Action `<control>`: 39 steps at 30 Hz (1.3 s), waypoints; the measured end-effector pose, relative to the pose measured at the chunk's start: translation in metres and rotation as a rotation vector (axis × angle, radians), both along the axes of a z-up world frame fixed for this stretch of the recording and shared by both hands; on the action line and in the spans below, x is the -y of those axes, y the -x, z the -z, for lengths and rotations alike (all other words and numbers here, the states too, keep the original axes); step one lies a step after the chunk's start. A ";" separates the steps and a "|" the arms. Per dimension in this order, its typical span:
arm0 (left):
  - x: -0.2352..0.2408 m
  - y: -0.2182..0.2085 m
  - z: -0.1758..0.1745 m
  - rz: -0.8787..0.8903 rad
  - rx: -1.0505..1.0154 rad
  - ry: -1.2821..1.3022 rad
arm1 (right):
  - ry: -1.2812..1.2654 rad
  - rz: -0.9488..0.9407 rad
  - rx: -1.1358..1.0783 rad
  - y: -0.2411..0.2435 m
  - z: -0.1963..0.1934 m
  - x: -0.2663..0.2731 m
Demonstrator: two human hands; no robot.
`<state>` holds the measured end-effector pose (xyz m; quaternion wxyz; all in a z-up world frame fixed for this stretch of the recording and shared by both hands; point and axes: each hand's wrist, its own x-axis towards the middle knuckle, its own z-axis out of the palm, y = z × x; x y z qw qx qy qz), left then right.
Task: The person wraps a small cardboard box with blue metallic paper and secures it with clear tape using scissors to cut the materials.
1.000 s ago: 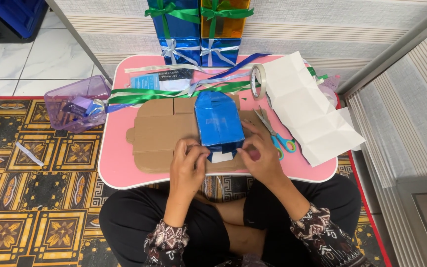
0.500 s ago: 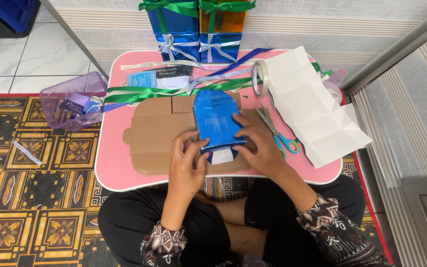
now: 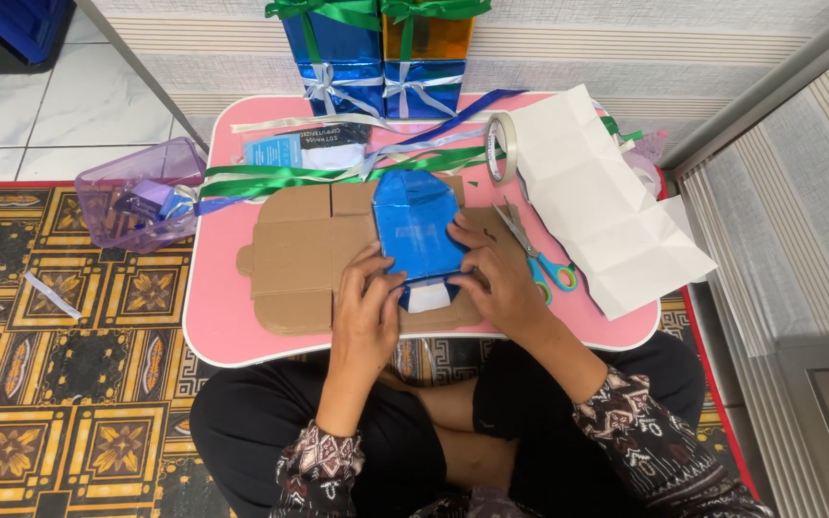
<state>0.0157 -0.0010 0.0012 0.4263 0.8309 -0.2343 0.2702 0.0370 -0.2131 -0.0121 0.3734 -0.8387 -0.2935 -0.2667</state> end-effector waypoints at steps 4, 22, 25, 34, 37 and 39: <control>-0.003 0.001 0.008 0.009 0.028 -0.021 | 0.079 0.009 0.120 0.002 0.001 0.002; -0.010 -0.006 0.030 0.003 0.160 -0.256 | 0.395 -0.072 0.243 0.002 -0.017 0.019; -0.010 -0.007 0.029 -0.001 0.163 -0.263 | 0.384 -0.055 0.295 0.002 -0.014 0.016; -0.011 -0.006 0.031 0.005 0.182 -0.284 | 0.396 -0.039 0.411 0.002 -0.006 0.017; -0.012 -0.007 0.031 -0.001 0.183 -0.291 | 0.352 -0.092 0.427 0.001 -0.007 0.014; -0.012 -0.008 0.032 -0.010 0.205 -0.287 | 0.311 -0.097 0.431 -0.001 -0.001 0.014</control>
